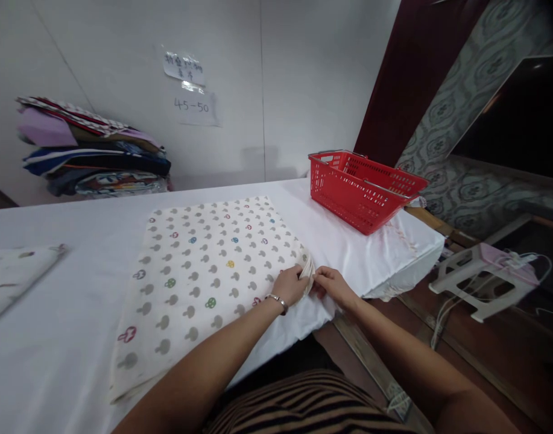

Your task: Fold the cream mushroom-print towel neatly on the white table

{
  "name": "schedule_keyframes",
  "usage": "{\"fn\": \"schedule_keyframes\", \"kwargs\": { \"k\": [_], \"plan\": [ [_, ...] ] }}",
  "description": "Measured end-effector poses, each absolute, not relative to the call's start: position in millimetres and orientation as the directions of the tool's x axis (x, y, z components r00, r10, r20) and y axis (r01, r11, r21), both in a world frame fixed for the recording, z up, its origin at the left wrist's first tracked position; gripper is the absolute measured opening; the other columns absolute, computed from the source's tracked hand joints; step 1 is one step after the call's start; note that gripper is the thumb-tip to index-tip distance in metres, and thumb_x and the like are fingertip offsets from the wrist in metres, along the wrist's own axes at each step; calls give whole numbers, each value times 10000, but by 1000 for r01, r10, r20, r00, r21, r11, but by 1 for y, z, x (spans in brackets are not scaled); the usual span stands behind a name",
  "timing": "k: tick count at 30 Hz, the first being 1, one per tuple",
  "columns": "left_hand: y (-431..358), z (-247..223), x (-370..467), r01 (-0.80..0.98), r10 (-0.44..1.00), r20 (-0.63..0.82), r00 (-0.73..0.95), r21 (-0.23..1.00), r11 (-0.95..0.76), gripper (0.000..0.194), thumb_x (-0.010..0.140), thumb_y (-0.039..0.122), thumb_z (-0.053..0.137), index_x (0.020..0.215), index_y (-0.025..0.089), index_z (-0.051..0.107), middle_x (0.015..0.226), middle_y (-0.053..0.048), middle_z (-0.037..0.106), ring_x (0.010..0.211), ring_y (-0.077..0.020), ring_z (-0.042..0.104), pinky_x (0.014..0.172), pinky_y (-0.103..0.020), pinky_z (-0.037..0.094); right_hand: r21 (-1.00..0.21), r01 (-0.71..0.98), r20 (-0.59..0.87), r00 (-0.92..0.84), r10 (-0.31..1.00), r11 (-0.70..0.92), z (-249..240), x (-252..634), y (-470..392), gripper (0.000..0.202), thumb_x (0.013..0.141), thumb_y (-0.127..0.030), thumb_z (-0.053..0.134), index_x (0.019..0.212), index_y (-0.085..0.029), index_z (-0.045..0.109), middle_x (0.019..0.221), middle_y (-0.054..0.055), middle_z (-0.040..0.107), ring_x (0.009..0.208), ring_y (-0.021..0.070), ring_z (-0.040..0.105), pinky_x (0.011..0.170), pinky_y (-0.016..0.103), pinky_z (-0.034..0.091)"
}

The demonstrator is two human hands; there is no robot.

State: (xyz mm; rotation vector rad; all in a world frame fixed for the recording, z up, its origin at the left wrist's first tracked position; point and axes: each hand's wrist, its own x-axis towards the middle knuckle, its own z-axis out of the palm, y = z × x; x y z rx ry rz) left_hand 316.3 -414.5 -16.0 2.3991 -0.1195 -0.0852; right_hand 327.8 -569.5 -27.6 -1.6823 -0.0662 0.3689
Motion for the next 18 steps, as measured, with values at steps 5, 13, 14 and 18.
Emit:
{"fn": "schedule_keyframes", "kwargs": {
  "k": [5, 13, 14, 18],
  "plan": [
    [-409, -9, 317, -121, -145, 13, 989, 628, -769, 136, 774, 259, 482, 692, 185, 562, 676, -8, 605, 658, -148, 542, 595, -256, 341, -972, -211, -229, 945, 235, -99, -23, 328, -572, 175, 674, -352, 585, 641, -196, 513, 526, -18, 582, 459, 125, 526, 423, 235, 412],
    [-414, -1, 320, -172, -236, -22, 971, 618, -767, 165, 768, 282, 478, 685, 187, 585, 701, -26, 628, 672, -163, 556, 603, -260, 355, -982, -163, -182, 948, 260, -93, -20, 328, -568, 214, 689, -383, 622, 664, -196, 520, 549, -29, 573, 498, 118, 535, 439, 222, 428],
    [-414, -3, 322, -176, -245, -25, 969, 629, -758, 166, 765, 282, 481, 679, 185, 585, 689, -22, 623, 665, -159, 550, 600, -257, 354, -982, -167, -186, 945, 268, -93, -21, 328, -568, 237, 691, -403, 634, 683, -196, 519, 559, -30, 579, 494, 116, 535, 437, 221, 429],
    [-412, -10, 325, -153, -251, -47, 967, 680, -717, 183, 763, 281, 481, 645, 178, 576, 621, -1, 583, 633, -145, 530, 570, -246, 336, -975, -199, -218, 938, 270, -98, -28, 329, -569, 345, 657, -467, 695, 727, -198, 490, 546, -34, 584, 480, 119, 550, 418, 212, 422]
  ]
}}
